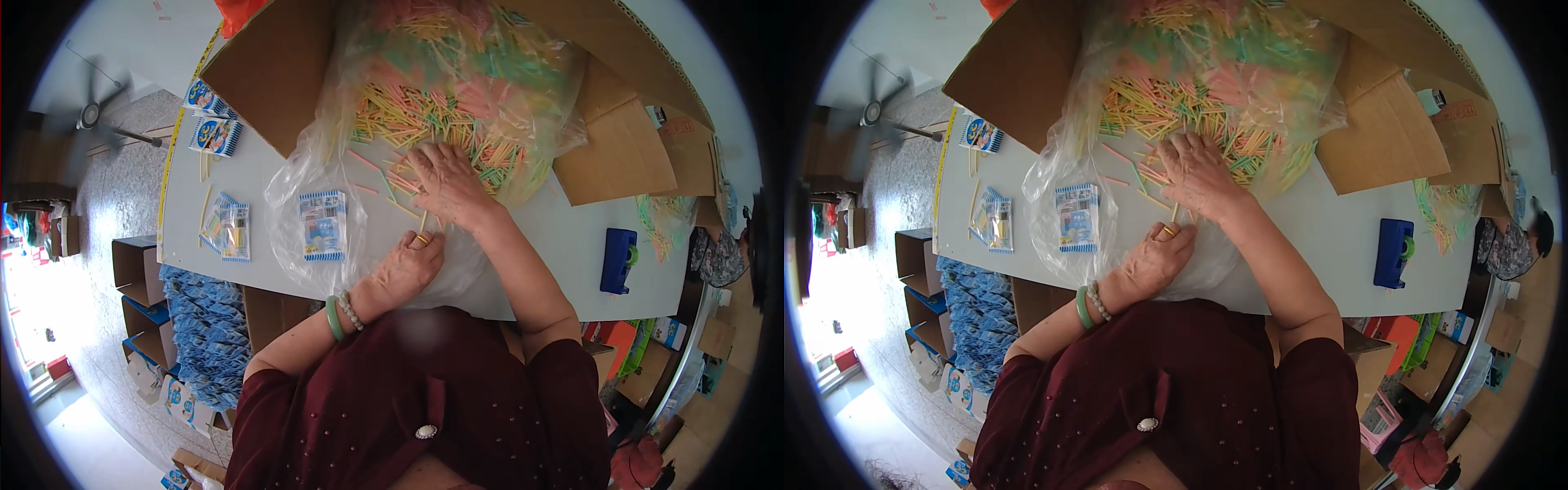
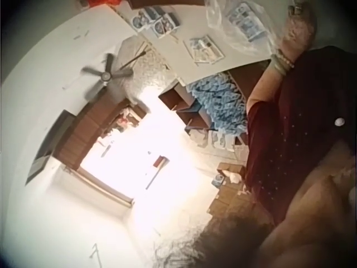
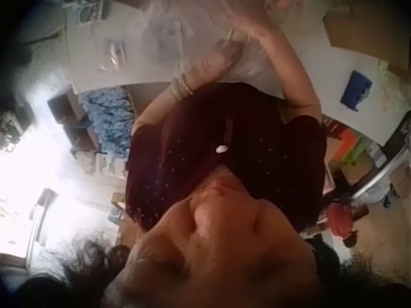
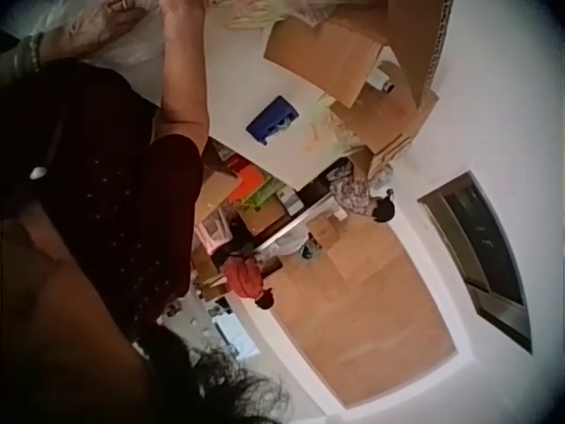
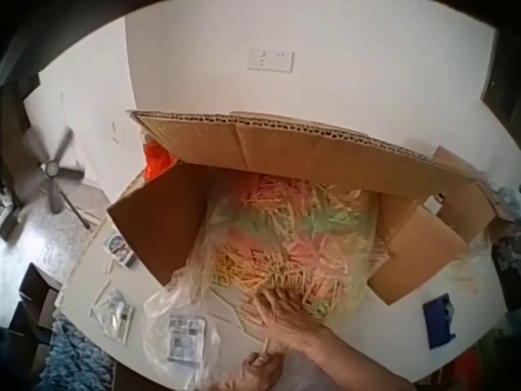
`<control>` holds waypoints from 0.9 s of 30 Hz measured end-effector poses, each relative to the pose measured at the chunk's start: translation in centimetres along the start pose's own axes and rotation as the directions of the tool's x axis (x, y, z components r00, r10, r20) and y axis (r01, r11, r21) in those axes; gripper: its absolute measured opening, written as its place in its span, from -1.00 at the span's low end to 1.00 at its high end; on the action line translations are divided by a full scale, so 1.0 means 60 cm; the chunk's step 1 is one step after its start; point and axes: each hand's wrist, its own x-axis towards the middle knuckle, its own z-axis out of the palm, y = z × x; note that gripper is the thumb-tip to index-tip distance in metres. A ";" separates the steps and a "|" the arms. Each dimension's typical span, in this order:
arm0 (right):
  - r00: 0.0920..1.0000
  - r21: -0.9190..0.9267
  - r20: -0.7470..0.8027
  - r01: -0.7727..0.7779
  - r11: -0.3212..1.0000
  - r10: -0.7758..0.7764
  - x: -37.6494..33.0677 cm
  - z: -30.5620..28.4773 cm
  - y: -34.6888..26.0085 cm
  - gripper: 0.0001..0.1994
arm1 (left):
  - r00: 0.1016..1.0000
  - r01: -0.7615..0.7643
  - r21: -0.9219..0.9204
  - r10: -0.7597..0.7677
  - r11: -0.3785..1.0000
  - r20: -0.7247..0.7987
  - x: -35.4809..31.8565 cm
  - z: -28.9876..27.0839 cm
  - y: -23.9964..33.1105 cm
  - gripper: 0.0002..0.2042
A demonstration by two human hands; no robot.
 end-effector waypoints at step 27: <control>0.996 -0.043 -0.058 0.058 0.997 -0.061 -0.038 0.041 -0.060 -0.92 | 0.891 0.313 -0.352 -0.401 0.882 -0.214 -0.045 0.003 -0.011 -0.89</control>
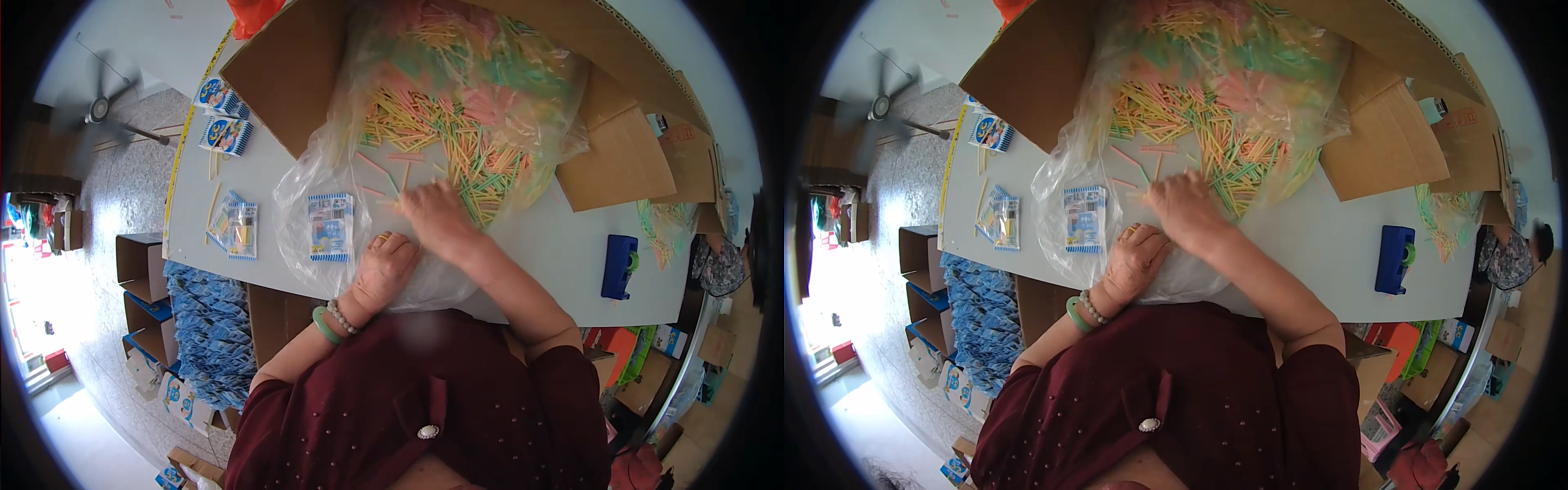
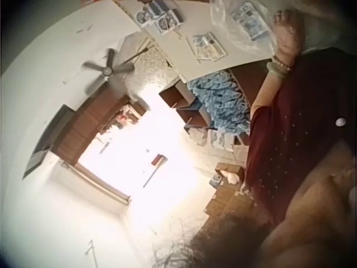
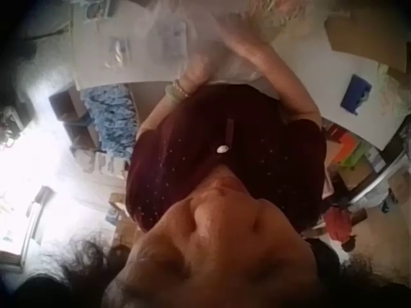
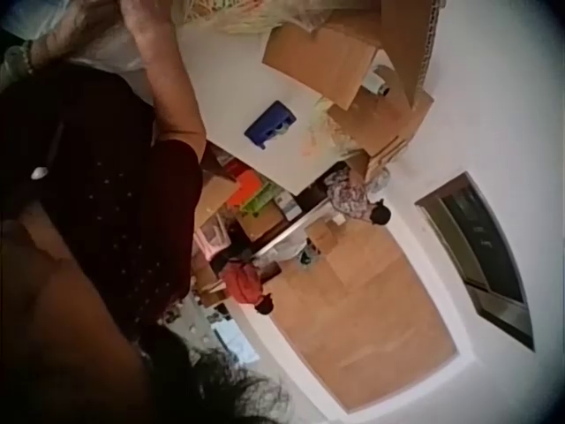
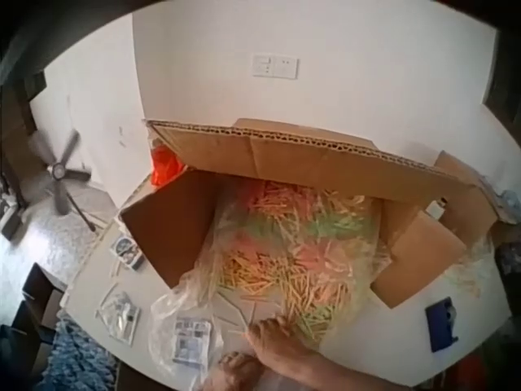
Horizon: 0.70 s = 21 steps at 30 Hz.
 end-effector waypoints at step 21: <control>0.727 -0.170 -0.236 -0.684 0.710 0.644 0.077 0.056 0.084 -0.89 | 1.000 -0.019 0.056 0.020 0.998 -0.007 0.000 0.002 -0.006 -0.93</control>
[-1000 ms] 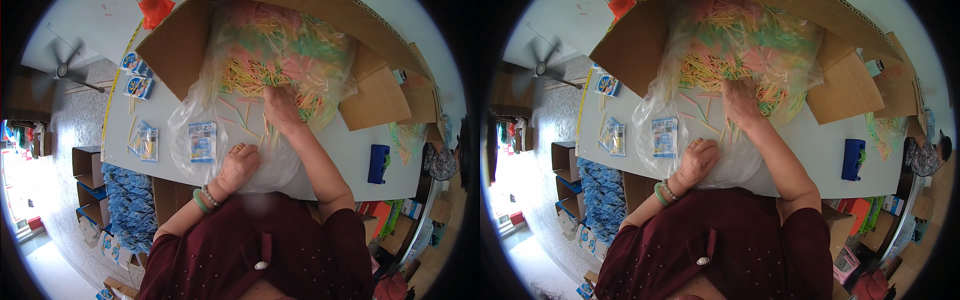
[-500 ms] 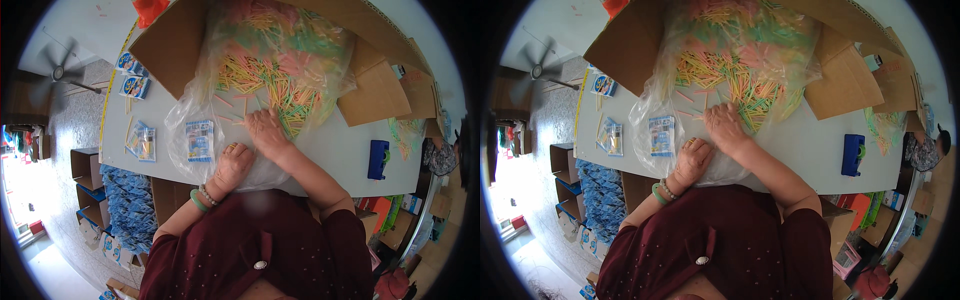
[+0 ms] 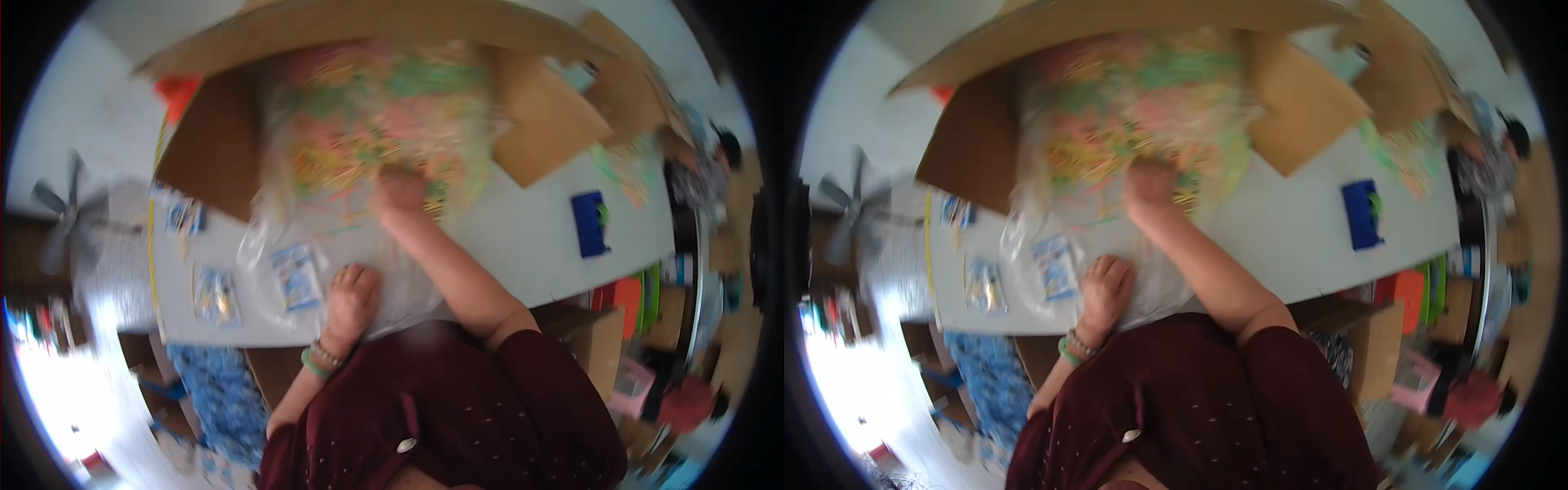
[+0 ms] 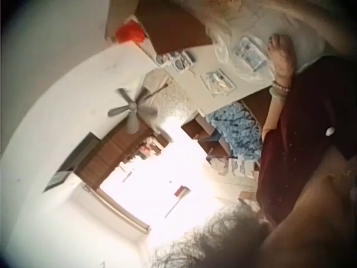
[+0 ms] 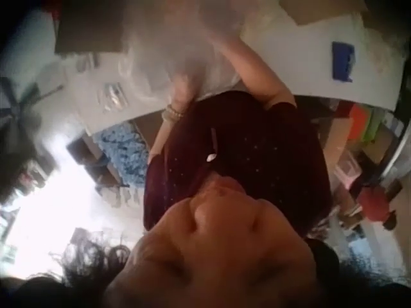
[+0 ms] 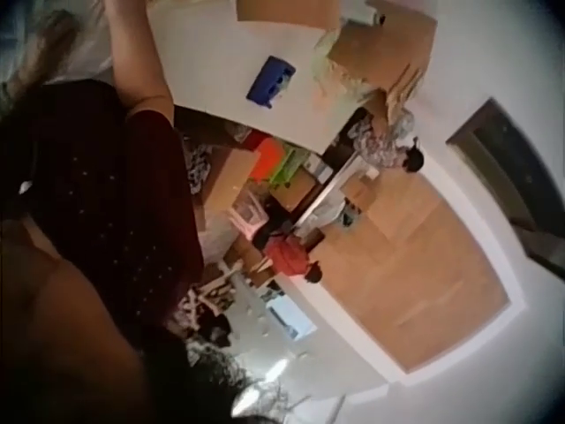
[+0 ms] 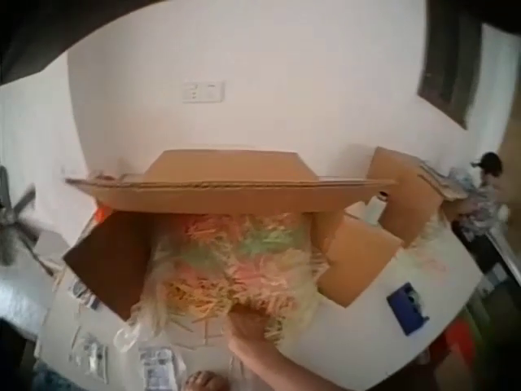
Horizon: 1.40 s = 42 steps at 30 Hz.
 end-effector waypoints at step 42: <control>0.886 0.921 0.045 0.143 0.364 -0.462 -0.122 -0.056 -0.020 -0.86 | 0.905 0.240 -0.334 -0.335 0.911 -0.263 0.065 -0.050 -0.008 -0.72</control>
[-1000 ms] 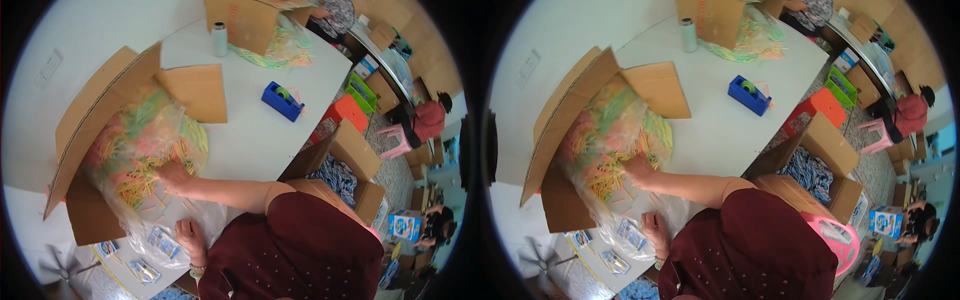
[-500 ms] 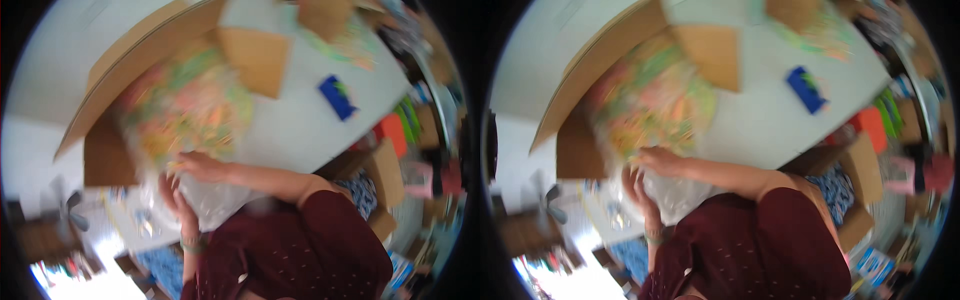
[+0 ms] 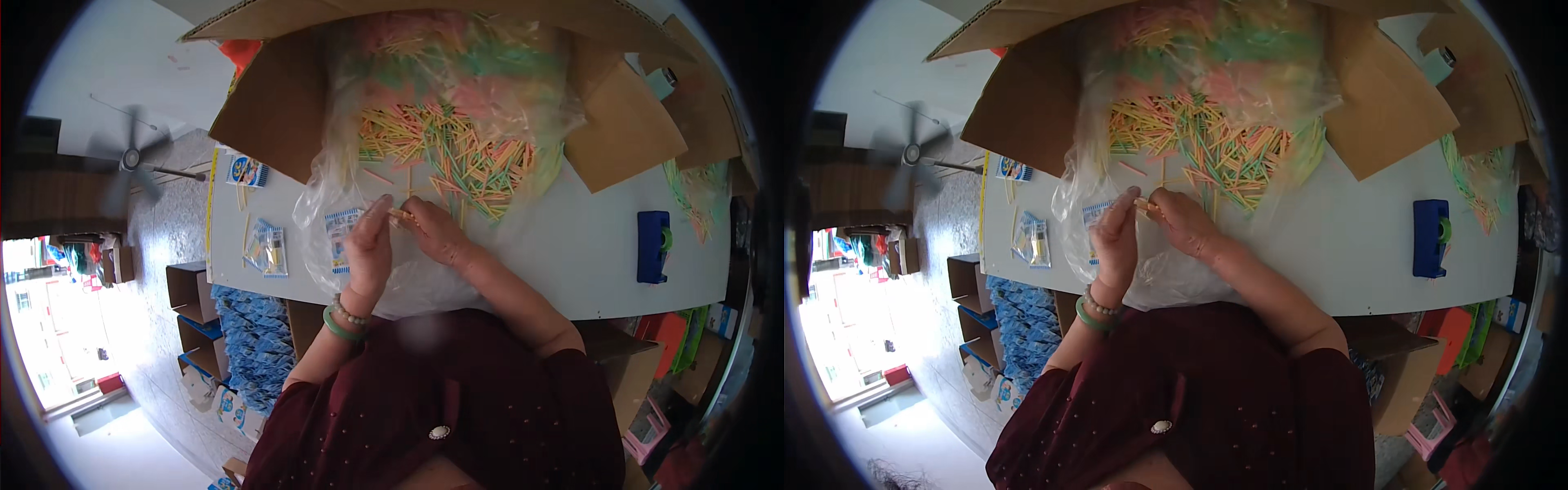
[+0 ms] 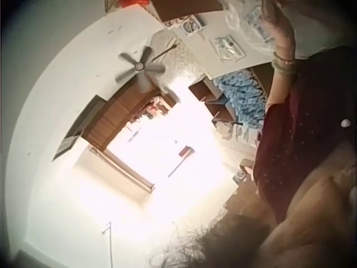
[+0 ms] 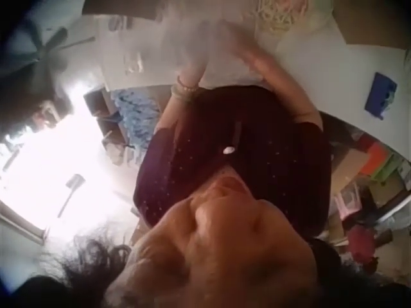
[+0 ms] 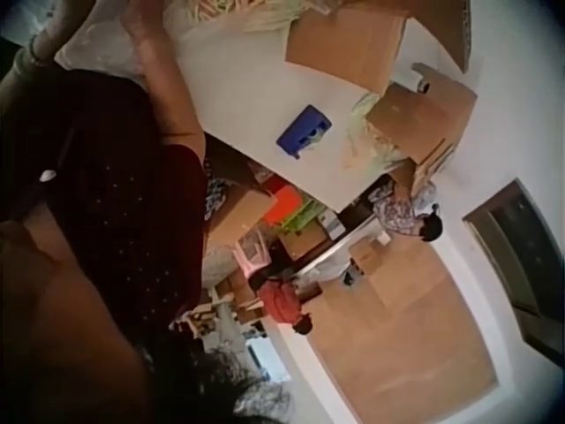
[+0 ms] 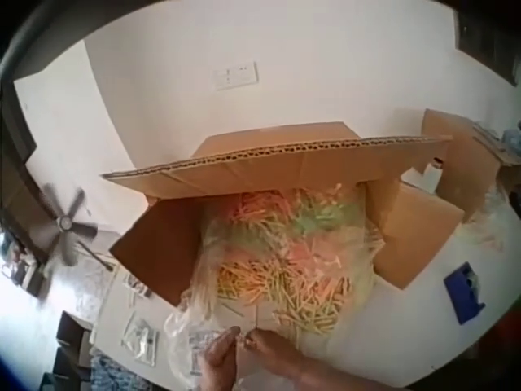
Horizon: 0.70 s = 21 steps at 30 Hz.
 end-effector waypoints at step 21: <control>0.993 0.082 -0.114 0.050 0.995 -0.040 -0.013 0.025 0.010 -0.81 | 0.963 -0.250 0.252 0.212 0.935 0.167 -0.009 0.028 0.020 -0.66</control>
